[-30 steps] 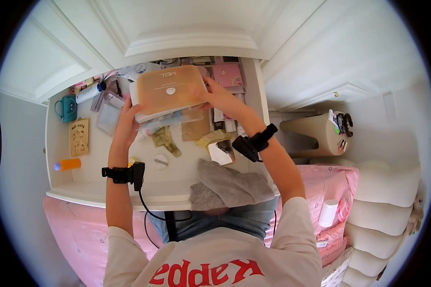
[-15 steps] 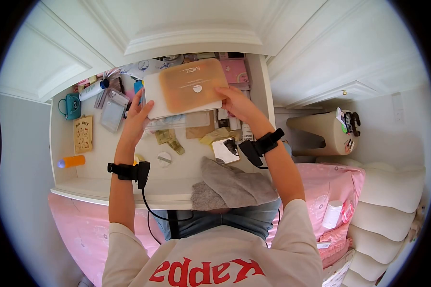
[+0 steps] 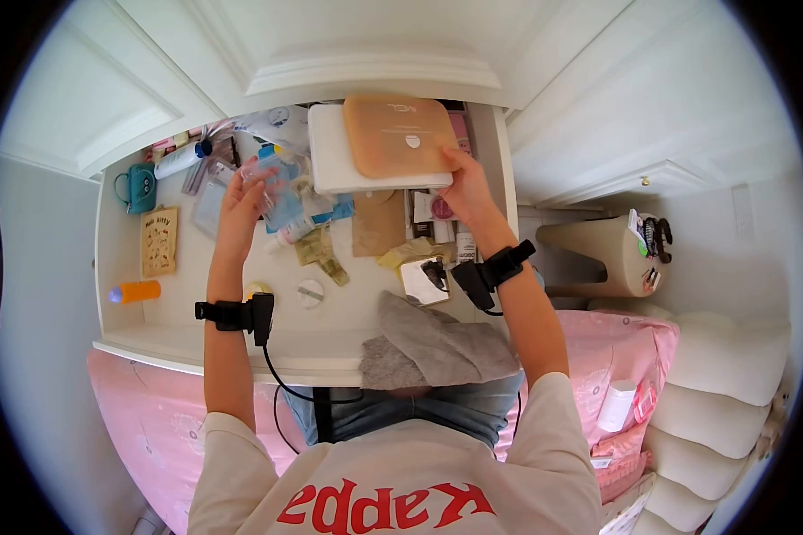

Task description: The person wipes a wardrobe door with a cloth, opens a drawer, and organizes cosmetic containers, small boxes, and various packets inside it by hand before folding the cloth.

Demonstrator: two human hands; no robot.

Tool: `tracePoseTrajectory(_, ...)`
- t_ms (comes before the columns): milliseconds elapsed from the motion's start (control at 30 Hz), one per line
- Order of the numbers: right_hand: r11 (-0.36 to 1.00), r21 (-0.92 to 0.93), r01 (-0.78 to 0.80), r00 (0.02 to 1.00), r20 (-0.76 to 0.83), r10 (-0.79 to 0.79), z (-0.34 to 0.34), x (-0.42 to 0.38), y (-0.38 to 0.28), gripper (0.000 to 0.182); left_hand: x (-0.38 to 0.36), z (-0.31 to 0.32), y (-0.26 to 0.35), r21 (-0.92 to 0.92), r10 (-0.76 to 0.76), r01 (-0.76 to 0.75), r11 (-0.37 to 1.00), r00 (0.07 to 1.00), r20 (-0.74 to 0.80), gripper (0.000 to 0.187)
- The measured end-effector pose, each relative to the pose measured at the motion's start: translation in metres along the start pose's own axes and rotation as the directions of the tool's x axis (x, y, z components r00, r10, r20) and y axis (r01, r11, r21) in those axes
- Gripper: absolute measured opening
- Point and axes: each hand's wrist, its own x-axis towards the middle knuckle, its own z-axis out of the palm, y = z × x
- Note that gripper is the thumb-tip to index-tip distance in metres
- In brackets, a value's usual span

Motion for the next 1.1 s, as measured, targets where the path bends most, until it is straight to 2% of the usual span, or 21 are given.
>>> tracePoseTrajectory(100,1.000,0.014,0.006,1.000,-0.015,-0.005,-0.004,0.003,0.001,0.036,0.003,-0.017,0.003,0.229,0.020,-0.010,0.973,0.999,-0.040,0.025)
tracePoseTrajectory(200,0.995,0.103,-0.016,1.000,0.009,0.015,-0.005,0.004,0.001,0.033,0.005,-0.020,0.007,0.342,0.274,-0.296,0.892,0.955,0.110,0.016)
tracePoseTrajectory(333,0.973,0.232,-0.020,1.000,0.021,0.016,-0.002,0.002,0.000,0.031,-0.003,-0.004,0.014,0.437,0.328,-0.379,0.816,0.926,0.189,0.020)
tracePoseTrajectory(400,0.979,0.201,-0.013,1.000,-0.022,0.018,-0.005,0.005,0.003,0.031,-0.003,0.000,0.007,0.456,0.313,-0.397,0.797,0.916,0.250,0.020)
tracePoseTrajectory(500,0.988,0.155,-0.010,1.000,-0.018,0.013,-0.003,0.004,0.010,0.032,-0.004,0.006,0.007,0.301,0.201,-0.305,0.904,0.922,0.330,0.019)
tracePoseTrajectory(600,0.991,0.113,-0.067,0.998,0.015,0.065,-0.001,0.005,0.021,0.031,-0.001,0.001,0.003,0.182,0.272,-0.330,0.926,0.920,0.283,0.017)
tracePoseTrajectory(633,0.990,0.102,-0.096,0.995,0.025,0.094,-0.001,0.005,0.025,0.031,0.000,0.001,0.001,0.210,0.298,-0.354,0.911,0.919,0.257,0.016)
tracePoseTrajectory(733,0.958,-0.138,-0.251,0.967,-0.077,0.242,0.010,-0.007,0.024,0.032,0.000,0.004,-0.002,0.307,0.371,-0.422,0.853,0.904,0.211,0.012)
tracePoseTrajectory(833,0.936,-0.098,-0.339,0.937,0.053,0.345,0.004,-0.003,0.034,0.030,-0.003,0.016,-0.011,0.367,0.398,-0.457,0.810,0.889,0.229,0.008)
tracePoseTrajectory(1033,0.936,0.011,-0.353,0.935,0.030,0.352,0.014,-0.009,0.027,0.035,-0.010,0.038,-0.006,0.334,0.434,-0.483,0.810,0.875,0.214,0.012)
tracePoseTrajectory(1100,0.929,-0.029,-0.369,0.923,0.107,0.370,0.011,-0.008,0.029,0.040,-0.011,0.040,-0.001,0.328,0.394,-0.460,0.825,0.885,0.248,0.014)
